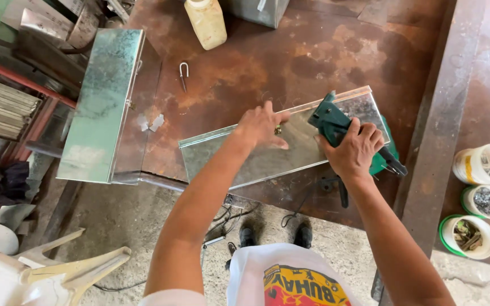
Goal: The person positions a small metal hinge on the edge of a galvanized metal lid, marks the hole locations with a marker, drills holes using a green power drill, and sets rivets through the hinge with a hand riveter. They then lift and reposition the lid on the workbench to check the fit of the attached hinge.
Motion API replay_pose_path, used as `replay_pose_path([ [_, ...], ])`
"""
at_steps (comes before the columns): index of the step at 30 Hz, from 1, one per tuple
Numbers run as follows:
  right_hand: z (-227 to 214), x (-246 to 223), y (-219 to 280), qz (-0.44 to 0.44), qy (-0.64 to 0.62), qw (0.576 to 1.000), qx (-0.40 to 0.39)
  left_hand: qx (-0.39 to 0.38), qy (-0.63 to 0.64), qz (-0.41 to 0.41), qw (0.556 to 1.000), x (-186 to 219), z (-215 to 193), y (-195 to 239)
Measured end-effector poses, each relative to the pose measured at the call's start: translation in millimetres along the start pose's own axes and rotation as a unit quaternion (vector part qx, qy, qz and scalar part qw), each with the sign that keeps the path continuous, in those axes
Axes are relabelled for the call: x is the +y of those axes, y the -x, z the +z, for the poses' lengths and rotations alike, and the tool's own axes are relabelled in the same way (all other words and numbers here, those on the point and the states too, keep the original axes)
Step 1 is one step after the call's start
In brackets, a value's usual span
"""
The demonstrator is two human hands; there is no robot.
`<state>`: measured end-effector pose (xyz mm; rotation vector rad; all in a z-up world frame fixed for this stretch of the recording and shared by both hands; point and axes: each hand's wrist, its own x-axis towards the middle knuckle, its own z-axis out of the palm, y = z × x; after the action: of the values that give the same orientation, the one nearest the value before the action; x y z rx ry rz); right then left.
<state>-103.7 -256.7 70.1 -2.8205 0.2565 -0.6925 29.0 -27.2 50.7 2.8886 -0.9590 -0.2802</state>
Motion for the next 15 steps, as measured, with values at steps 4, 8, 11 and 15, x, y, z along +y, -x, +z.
replay_pose_path([
  [4, 6, 4, 4, -0.012, 0.031, 0.999, 0.003, -0.031, 0.070, -0.018, 0.997, -23, -12, -8],
  [8, 31, 28, -7, -0.010, 0.069, 0.997, -0.029, 0.069, 0.260, -0.125, 0.955, -47, -2, 2],
  [11, 13, 34, -30, 0.079, 0.063, 0.979, -0.179, 0.249, 0.194, -0.125, 0.941, -10, -2, 27],
  [15, -25, 45, -82, 0.130, -0.004, 0.909, -0.396, 0.344, 0.293, 0.011, 0.892, 63, -7, 52],
])
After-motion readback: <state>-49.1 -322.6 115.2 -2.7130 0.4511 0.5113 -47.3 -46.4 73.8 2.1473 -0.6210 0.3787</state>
